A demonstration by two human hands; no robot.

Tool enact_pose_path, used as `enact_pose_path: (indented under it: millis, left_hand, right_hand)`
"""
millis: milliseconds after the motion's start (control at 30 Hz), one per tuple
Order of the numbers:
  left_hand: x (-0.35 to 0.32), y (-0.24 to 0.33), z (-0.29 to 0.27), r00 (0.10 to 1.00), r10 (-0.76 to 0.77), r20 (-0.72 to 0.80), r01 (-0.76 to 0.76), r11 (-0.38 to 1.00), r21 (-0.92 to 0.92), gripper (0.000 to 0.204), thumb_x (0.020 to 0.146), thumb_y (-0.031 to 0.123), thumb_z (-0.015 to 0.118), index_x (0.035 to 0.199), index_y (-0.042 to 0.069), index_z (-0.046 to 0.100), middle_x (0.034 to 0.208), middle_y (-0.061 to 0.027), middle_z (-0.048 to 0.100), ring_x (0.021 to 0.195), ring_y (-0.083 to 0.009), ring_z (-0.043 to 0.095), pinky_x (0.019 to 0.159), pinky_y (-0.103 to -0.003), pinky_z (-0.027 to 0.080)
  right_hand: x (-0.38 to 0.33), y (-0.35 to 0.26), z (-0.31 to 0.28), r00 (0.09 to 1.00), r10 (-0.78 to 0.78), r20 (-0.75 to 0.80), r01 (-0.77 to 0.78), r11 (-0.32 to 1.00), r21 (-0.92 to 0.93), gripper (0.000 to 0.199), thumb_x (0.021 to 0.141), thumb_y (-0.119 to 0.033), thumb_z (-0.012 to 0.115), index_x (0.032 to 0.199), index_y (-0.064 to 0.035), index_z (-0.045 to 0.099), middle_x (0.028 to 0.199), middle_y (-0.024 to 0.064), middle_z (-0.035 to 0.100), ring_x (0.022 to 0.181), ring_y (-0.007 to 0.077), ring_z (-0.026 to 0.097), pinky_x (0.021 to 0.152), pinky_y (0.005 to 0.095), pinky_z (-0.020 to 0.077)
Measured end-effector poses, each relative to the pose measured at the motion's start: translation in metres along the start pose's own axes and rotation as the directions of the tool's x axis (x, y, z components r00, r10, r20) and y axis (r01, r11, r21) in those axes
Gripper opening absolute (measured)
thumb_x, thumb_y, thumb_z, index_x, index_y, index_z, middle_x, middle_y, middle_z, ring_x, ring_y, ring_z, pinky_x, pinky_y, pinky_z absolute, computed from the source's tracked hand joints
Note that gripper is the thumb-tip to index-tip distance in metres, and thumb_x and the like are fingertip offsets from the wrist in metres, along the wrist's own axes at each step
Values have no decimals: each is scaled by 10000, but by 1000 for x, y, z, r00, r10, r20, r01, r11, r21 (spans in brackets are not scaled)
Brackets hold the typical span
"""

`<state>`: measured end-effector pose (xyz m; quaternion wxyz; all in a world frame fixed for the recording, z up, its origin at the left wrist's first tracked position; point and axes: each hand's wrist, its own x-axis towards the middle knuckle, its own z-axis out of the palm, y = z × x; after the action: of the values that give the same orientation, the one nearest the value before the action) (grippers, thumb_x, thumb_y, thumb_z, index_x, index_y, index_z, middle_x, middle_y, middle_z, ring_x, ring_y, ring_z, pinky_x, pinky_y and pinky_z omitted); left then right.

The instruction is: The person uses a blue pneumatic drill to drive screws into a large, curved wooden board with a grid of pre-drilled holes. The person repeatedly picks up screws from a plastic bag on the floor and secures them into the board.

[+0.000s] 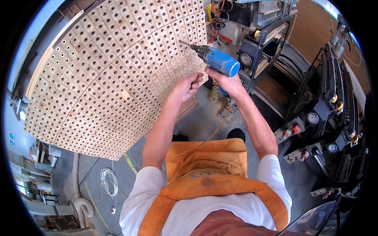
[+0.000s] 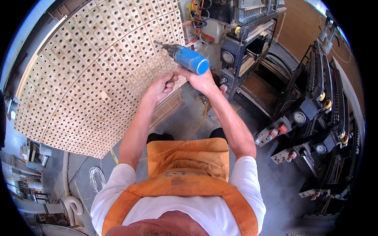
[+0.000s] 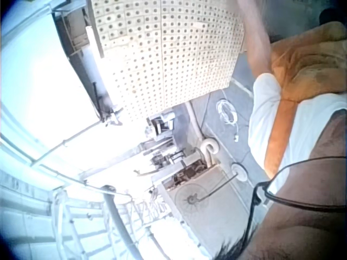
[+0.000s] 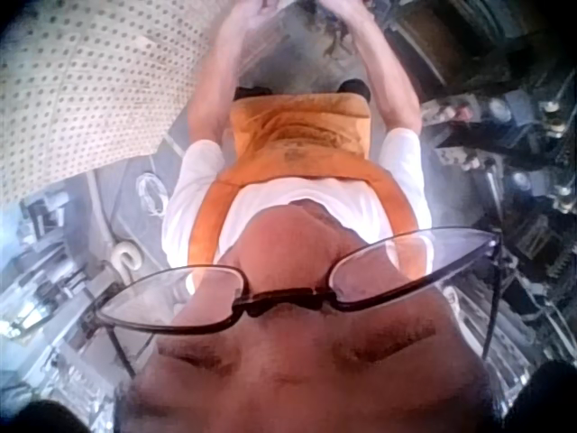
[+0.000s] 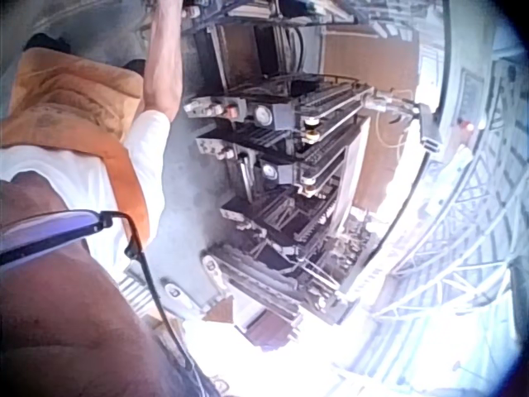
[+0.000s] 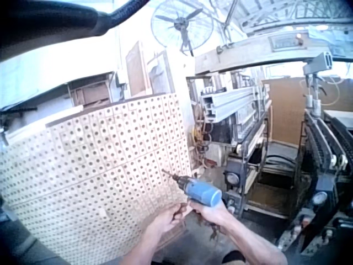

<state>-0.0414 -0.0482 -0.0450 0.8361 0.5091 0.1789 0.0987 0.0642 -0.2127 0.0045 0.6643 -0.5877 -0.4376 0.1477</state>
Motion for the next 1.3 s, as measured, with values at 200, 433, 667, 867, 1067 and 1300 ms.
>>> enact_pose_path:
  millis: [200,433,667,867,1067,1300]
  left_hand:
    - [0,25,-3,990,138,-39,-142,979,-144,226,985,182,481,1124,9,523,842,-19,537,564,-34,398,405,-155,287]
    - [11,55,-6,948,318,25,-293,898,-327,217,969,199,532,1099,24,538,848,-28,539,562,-35,406,410,-150,303]
    - [24,44,-4,971,234,58,-221,960,-175,217,963,233,553,1055,36,552,800,-2,507,559,-32,387,405,-152,287]
    - [46,53,10,970,243,-20,-239,931,-277,238,989,233,495,1102,26,530,790,10,476,574,-40,385,421,-160,294]
    - [62,72,18,950,312,28,-277,879,-389,212,1001,187,443,1136,43,520,797,-1,497,583,-71,400,429,-191,313]
    - [71,58,14,918,397,14,-349,823,-449,205,988,217,491,1135,77,524,806,3,501,580,-57,407,420,-175,302]
  right_hand:
    - [-14,-18,-2,986,166,4,-165,980,111,219,836,-104,684,1046,-52,648,968,35,681,833,99,610,633,258,466]
    - [-49,-7,-37,975,192,111,-217,930,297,215,814,-121,689,1015,-54,649,966,80,686,884,159,641,630,262,470]
    - [-54,11,-54,956,274,105,-294,896,334,216,809,-87,676,1012,-19,648,959,88,686,873,154,643,621,270,474]
    - [-43,20,-30,982,190,-20,-181,961,208,195,849,-91,667,1036,-39,656,948,58,688,767,105,603,607,260,474]
    - [-12,19,-9,983,181,-33,-151,895,419,198,859,-85,639,1046,-32,609,940,66,671,832,122,615,608,260,471]
    - [-2,11,-17,976,218,9,-206,907,368,209,843,-75,636,1035,-9,585,942,106,665,922,193,650,615,276,478]
